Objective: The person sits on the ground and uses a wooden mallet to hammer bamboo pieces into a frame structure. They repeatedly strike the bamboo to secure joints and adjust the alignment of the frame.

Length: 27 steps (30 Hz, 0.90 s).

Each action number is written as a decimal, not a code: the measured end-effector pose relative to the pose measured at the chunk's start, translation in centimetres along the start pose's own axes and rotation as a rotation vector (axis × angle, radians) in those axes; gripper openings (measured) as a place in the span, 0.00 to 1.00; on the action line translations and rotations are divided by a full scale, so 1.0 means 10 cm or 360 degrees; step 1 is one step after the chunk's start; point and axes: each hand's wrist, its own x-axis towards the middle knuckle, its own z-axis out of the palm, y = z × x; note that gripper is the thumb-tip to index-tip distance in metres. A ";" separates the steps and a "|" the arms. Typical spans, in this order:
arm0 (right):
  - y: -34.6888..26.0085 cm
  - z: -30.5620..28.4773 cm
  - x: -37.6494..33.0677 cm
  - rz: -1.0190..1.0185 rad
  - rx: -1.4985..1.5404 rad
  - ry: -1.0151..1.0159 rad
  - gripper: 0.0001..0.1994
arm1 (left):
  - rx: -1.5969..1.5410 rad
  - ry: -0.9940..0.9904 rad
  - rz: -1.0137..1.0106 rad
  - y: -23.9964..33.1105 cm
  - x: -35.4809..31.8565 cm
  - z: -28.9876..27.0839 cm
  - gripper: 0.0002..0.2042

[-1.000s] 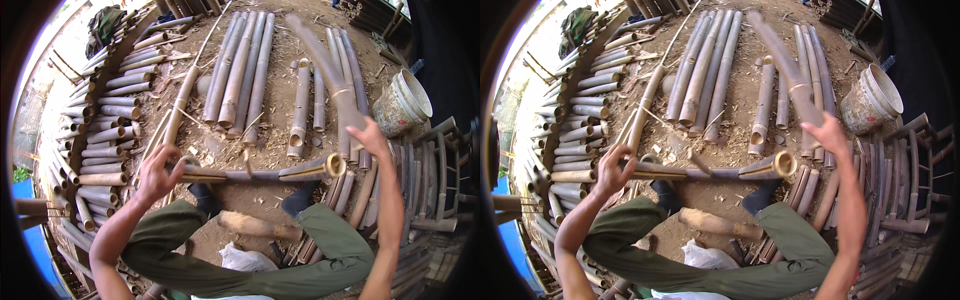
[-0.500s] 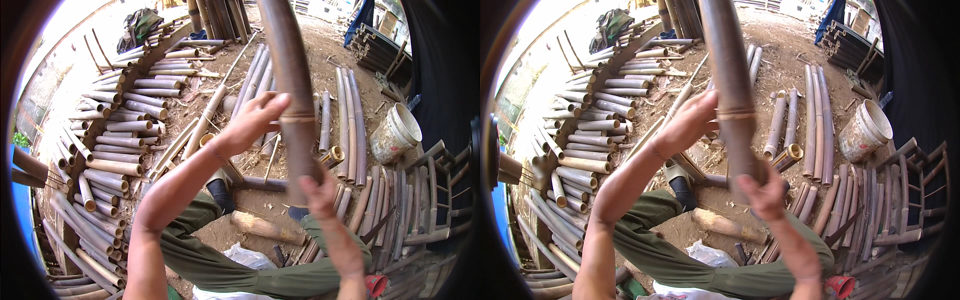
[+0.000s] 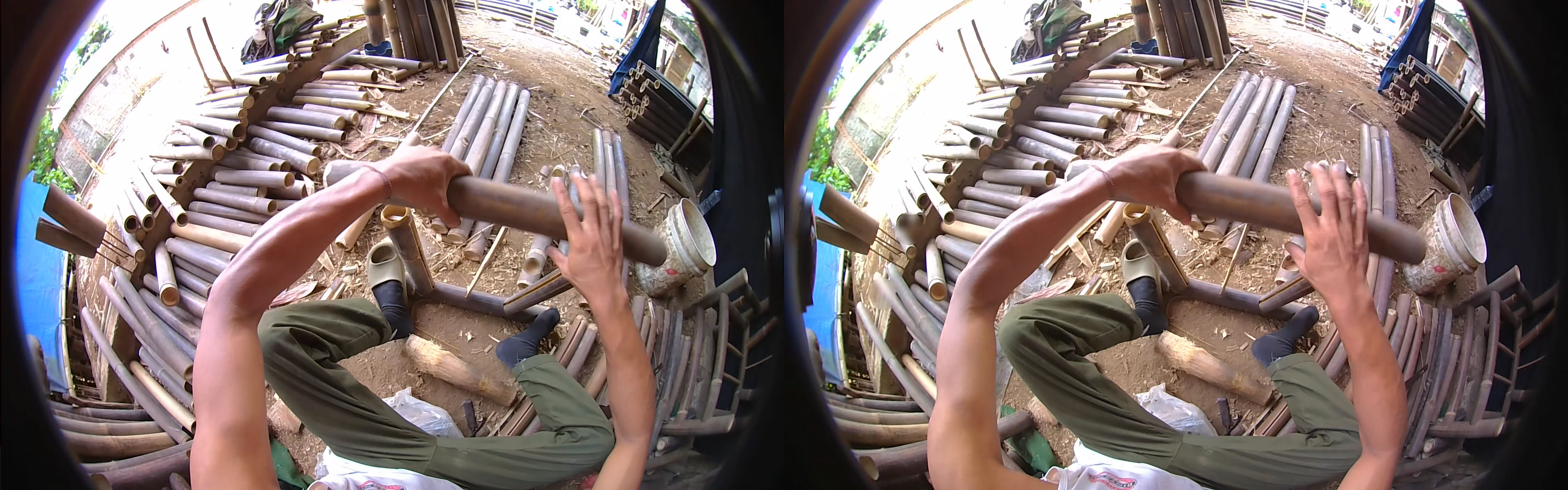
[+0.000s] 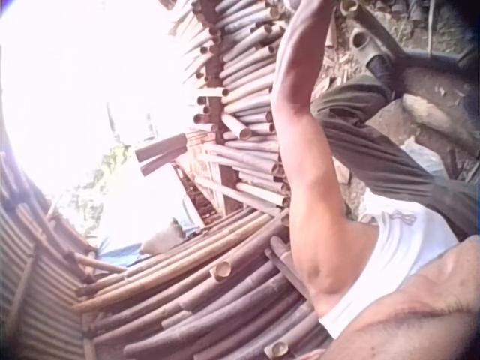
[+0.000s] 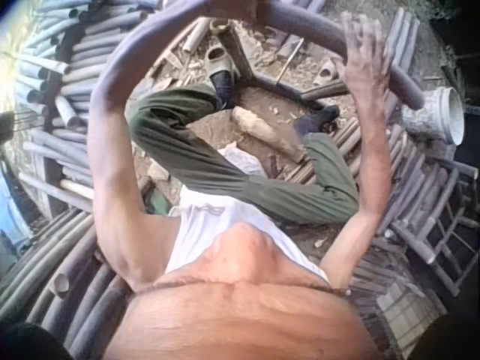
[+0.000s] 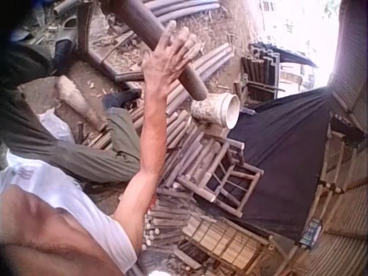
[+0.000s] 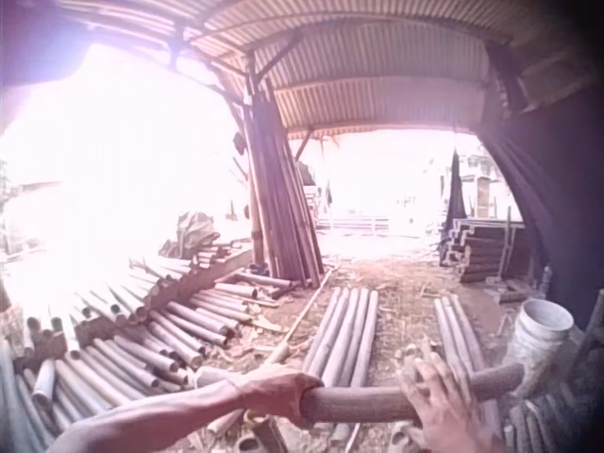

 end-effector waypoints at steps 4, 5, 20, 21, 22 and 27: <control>0.10 0.34 -0.03 -0.0046 0.0214 -0.0307 0.50 | 0.0043 -0.0137 -0.0015 -0.05 0.02 0.18 0.34; 0.06 0.37 0.02 -0.0036 0.0326 -0.0360 0.48 | 0.0002 -0.0135 -0.0028 -0.08 0.01 0.21 0.34; 0.05 0.47 0.08 -0.0205 0.0366 -0.0130 0.40 | -0.0195 -0.0445 -0.0469 -0.81 -0.28 0.07 0.42; 0.05 0.48 0.06 -0.0215 0.0374 -0.0144 0.40 | -0.0182 -0.0411 -0.0460 -0.80 -0.31 0.10 0.41; 0.05 0.50 0.05 -0.0219 0.0384 -0.0160 0.40 | -0.0165 -0.0288 -0.0465 -0.80 -0.34 0.12 0.39; 0.12 0.58 0.14 -0.0264 0.0328 -0.0175 0.40 | 0.0079 -0.0010 -0.0472 -0.57 -0.47 0.22 0.34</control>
